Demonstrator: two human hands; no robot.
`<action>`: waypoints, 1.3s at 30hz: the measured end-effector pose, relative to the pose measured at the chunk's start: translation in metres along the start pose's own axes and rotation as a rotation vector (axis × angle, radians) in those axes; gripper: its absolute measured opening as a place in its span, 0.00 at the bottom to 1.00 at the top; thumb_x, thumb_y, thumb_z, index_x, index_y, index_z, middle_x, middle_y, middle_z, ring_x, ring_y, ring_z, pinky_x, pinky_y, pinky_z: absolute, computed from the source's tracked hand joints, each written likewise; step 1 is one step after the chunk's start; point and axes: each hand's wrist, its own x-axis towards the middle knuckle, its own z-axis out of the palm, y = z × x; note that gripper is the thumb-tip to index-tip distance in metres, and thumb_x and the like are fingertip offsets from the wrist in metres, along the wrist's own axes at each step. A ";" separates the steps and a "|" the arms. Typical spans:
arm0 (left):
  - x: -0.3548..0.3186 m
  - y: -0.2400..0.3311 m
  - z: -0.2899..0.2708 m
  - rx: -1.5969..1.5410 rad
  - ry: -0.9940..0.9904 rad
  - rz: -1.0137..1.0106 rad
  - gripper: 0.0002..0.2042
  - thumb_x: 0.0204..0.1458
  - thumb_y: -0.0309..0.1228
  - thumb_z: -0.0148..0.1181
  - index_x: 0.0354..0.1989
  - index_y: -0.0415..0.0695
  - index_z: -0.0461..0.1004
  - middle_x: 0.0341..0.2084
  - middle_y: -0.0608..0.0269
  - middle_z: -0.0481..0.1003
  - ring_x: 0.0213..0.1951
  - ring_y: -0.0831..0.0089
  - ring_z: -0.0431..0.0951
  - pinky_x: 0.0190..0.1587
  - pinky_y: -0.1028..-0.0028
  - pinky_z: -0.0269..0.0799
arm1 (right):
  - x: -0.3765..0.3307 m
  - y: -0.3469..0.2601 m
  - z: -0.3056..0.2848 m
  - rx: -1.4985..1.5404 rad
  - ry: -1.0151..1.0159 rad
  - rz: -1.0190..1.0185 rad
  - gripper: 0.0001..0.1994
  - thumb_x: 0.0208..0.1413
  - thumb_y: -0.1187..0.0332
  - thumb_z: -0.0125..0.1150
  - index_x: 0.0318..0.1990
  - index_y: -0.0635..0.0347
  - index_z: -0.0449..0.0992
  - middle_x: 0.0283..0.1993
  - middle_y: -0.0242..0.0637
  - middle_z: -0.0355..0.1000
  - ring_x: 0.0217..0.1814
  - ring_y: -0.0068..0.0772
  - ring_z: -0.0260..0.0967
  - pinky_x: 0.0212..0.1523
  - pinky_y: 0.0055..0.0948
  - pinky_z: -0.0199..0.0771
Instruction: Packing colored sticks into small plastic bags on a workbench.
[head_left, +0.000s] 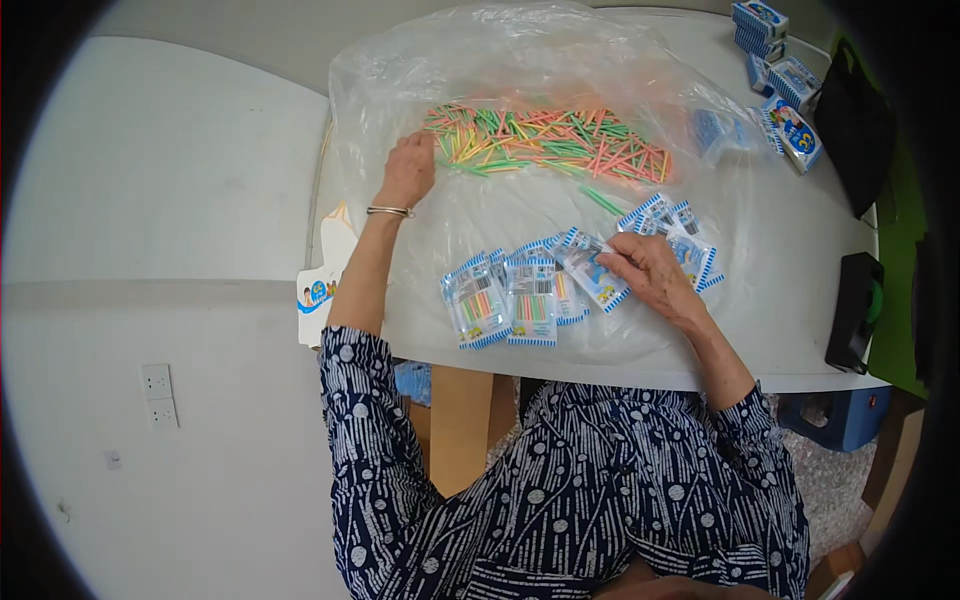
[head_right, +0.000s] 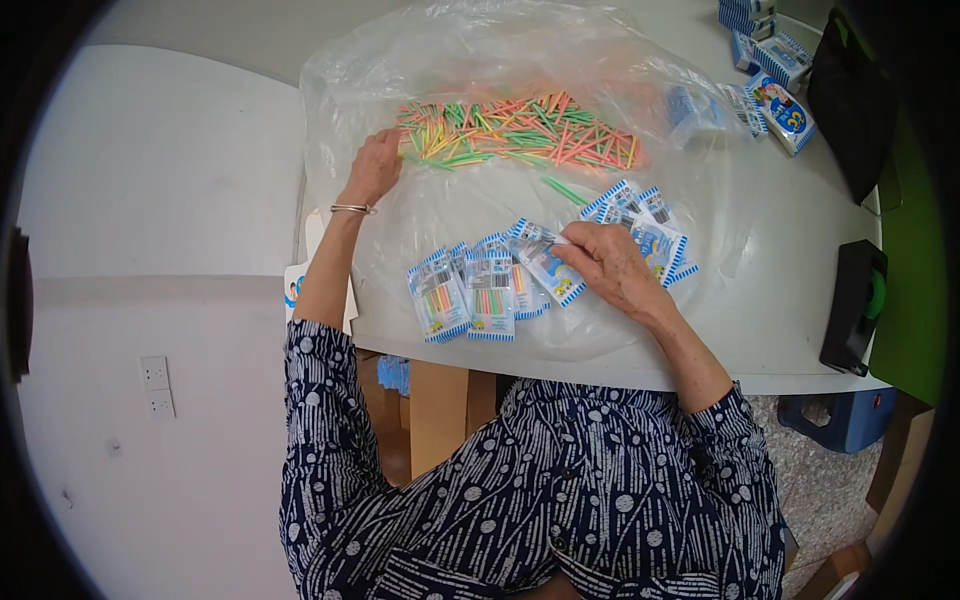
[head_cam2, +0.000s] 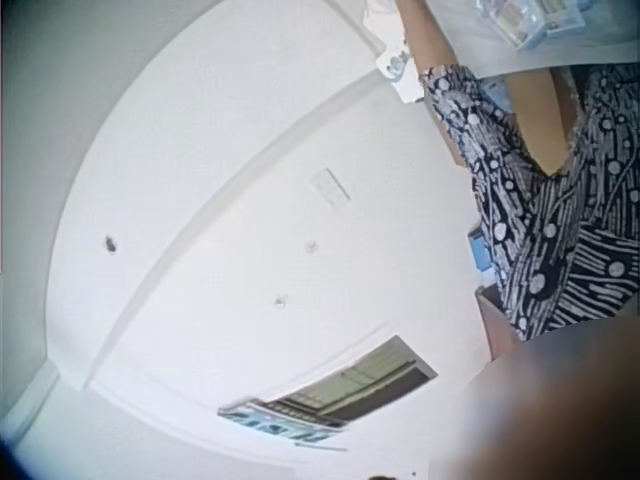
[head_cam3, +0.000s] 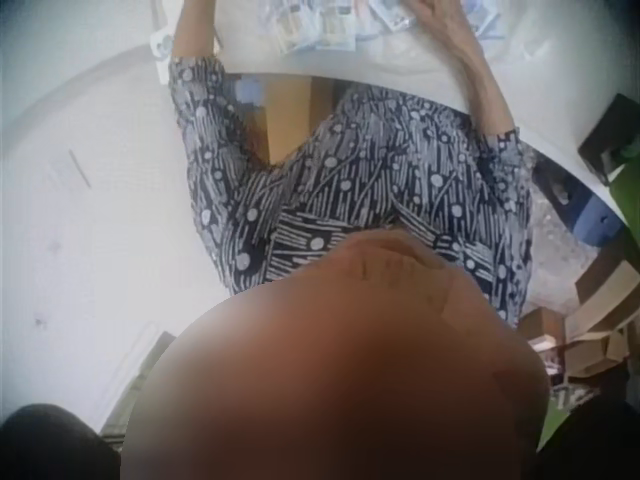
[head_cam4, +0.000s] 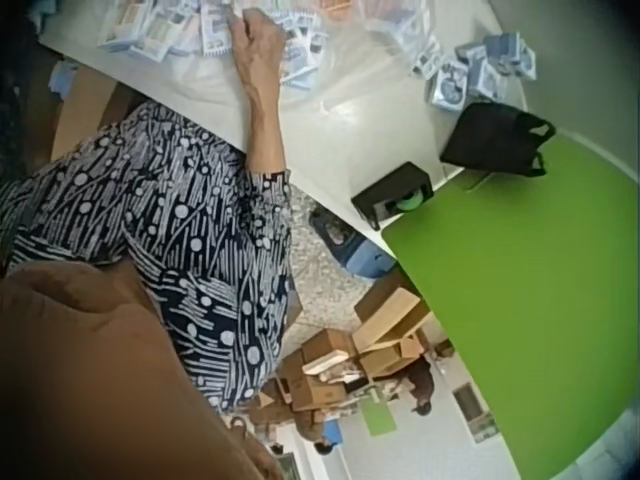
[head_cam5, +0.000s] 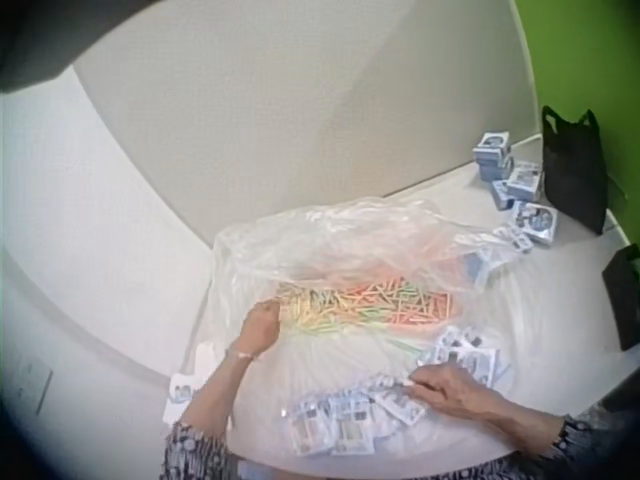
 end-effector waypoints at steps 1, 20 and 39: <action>-0.008 -0.021 0.008 0.185 -0.163 -0.088 0.21 0.45 0.24 0.57 0.51 0.37 0.65 0.44 0.50 0.71 0.45 0.51 0.72 0.47 0.58 0.70 | 0.001 0.000 0.002 -0.021 -0.035 -0.004 0.13 0.55 0.67 0.58 0.25 0.68 0.67 0.20 0.47 0.63 0.22 0.43 0.59 0.26 0.37 0.58; 0.025 -0.062 0.007 0.375 -0.504 -0.009 0.28 0.49 0.39 0.61 0.56 0.41 0.61 0.52 0.53 0.68 0.51 0.56 0.70 0.50 0.56 0.66 | -0.002 -0.005 -0.002 -0.025 -0.015 -0.096 0.11 0.53 0.67 0.60 0.28 0.68 0.71 0.20 0.42 0.63 0.21 0.35 0.60 0.24 0.34 0.57; -0.002 -0.070 0.029 0.366 -0.311 0.146 0.13 0.52 0.34 0.54 0.42 0.41 0.66 0.38 0.53 0.71 0.43 0.57 0.71 0.43 0.58 0.67 | -0.001 -0.006 -0.001 0.002 -0.042 -0.072 0.11 0.53 0.68 0.60 0.27 0.68 0.71 0.21 0.44 0.64 0.23 0.40 0.61 0.25 0.35 0.57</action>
